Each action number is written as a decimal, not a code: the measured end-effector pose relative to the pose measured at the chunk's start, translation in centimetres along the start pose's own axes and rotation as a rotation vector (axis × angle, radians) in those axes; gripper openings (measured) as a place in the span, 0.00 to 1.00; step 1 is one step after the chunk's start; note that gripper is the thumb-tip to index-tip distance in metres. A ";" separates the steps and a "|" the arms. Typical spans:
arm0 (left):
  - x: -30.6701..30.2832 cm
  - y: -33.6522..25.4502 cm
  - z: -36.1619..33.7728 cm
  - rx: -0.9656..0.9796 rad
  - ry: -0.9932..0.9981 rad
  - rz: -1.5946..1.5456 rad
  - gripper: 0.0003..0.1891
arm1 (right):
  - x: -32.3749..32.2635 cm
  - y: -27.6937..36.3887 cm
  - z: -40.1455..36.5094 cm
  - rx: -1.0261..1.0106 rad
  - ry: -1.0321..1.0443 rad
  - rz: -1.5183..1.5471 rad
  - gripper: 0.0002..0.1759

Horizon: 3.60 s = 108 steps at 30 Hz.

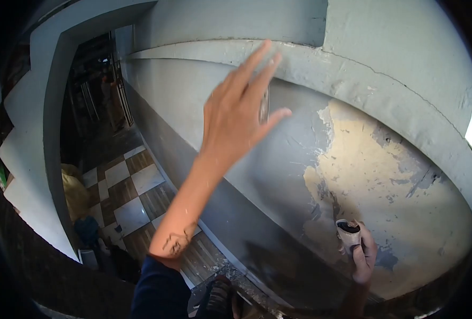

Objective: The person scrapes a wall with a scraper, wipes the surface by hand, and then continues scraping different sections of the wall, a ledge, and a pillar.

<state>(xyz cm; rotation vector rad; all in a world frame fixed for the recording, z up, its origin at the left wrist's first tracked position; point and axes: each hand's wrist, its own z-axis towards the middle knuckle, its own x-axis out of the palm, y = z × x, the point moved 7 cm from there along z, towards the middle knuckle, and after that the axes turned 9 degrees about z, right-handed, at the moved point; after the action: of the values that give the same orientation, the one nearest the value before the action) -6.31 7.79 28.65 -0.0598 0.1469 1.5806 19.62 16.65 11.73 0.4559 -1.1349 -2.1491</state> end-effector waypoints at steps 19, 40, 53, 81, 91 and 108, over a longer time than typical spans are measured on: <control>3.9 2.6 4.6 0.312 0.054 -0.026 0.33 | -4.4 8.7 1.5 -0.972 -0.353 -1.409 0.17; 5.0 2.6 3.5 0.081 0.210 -0.227 0.34 | -3.6 8.5 3.6 -0.454 0.061 -1.684 0.10; 4.8 2.3 3.9 -0.060 0.235 -0.232 0.30 | -3.4 9.9 7.0 -0.310 0.541 -1.427 0.23; 4.7 0.7 2.5 -0.144 0.203 -0.157 0.30 | -3.2 6.4 4.8 -0.017 0.519 -1.628 0.33; 8.1 -13.3 -12.3 -1.876 0.686 -1.663 0.28 | 0.0 6.8 6.9 -0.001 0.504 -1.557 0.27; 9.1 -18.8 -9.3 -1.906 0.236 -1.874 0.29 | -2.6 7.5 2.0 0.823 -0.378 -0.064 0.15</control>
<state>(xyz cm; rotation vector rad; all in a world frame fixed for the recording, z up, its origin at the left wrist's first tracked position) 11.76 15.77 17.24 -1.3731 -0.9995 -0.6265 23.27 16.59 19.12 0.4393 -2.2493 -1.7738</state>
